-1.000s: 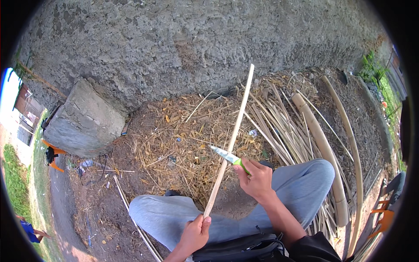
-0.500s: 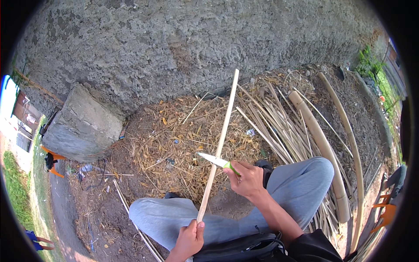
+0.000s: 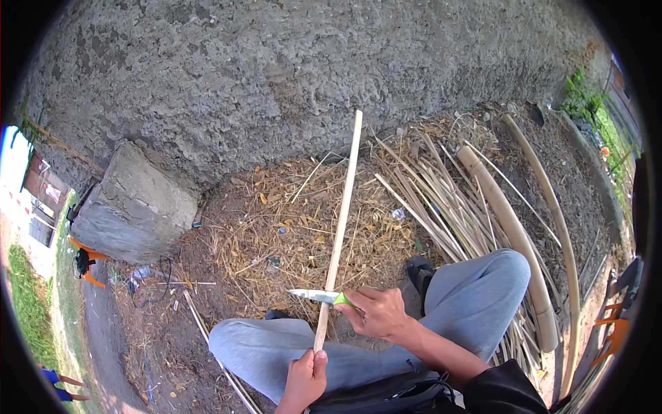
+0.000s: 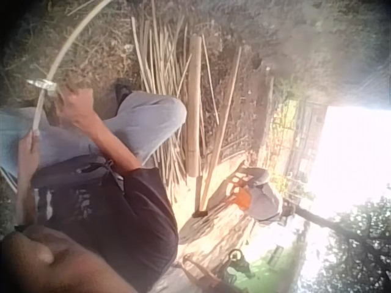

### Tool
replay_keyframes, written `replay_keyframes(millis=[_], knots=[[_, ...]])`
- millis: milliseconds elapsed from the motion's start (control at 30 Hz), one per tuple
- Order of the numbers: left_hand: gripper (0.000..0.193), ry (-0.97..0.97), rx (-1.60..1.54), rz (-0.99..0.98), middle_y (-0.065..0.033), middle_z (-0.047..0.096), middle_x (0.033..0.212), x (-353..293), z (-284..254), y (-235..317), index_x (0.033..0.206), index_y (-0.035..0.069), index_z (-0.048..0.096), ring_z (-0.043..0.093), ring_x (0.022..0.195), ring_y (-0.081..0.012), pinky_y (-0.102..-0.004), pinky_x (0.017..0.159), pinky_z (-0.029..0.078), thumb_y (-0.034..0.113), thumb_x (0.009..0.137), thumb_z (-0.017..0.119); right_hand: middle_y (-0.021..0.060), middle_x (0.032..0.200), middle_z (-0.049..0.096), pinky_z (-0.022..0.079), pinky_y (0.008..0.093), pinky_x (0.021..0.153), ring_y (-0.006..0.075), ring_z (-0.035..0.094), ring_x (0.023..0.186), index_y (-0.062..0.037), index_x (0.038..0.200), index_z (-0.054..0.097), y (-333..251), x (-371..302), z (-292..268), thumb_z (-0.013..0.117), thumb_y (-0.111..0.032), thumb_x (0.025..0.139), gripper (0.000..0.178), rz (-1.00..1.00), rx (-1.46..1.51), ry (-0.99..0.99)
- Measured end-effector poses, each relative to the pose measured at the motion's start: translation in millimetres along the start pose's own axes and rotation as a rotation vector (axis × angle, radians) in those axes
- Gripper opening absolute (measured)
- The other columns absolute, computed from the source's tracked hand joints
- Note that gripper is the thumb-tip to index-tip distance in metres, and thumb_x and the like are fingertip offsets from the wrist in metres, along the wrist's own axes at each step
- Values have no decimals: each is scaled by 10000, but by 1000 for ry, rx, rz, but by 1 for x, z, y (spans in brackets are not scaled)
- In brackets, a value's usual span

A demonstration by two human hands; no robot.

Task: The person shaves and scrapes a thin bamboo stick using a knife.

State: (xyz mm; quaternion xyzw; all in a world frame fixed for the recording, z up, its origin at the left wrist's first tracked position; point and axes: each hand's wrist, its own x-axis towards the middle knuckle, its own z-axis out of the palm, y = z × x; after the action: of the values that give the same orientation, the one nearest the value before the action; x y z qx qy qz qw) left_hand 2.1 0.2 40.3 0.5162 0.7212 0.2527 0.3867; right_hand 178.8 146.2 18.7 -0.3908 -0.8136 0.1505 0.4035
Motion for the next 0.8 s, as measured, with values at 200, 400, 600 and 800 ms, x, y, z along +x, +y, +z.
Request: replay_keyframes(millis=[200,400,600,800], knots=[[369,58,-45,35,-24,513,549,9,-5,3,833,20,563,479,489,-100,-299,487,412,308,1056,507,23,626,596,403,361,361,219,549,418,-87,928,699,-17,-17,-2,774,-312,832,256,-66,64,-54],[354,59,5,10,-23,511,550,10,-2,2,844,15,570,475,497,-95,-298,481,402,292,1056,509,22,627,597,404,357,359,214,555,420,-90,945,705,-13,-12,-3,763,-321,845,258,-68,57,-44],[346,92,-4,66,-30,509,545,9,-1,4,832,9,569,476,490,-100,-310,482,406,275,1049,521,20,618,599,407,354,357,210,558,417,-87,948,710,-13,-13,0,759,-320,850,257,-49,76,-69],[306,122,76,56,-74,519,542,11,-4,15,836,3,572,477,463,-158,-334,485,416,226,1040,525,29,612,604,414,353,351,217,584,425,-90,925,691,-16,-8,1,763,-330,844,264,-98,83,-26]])
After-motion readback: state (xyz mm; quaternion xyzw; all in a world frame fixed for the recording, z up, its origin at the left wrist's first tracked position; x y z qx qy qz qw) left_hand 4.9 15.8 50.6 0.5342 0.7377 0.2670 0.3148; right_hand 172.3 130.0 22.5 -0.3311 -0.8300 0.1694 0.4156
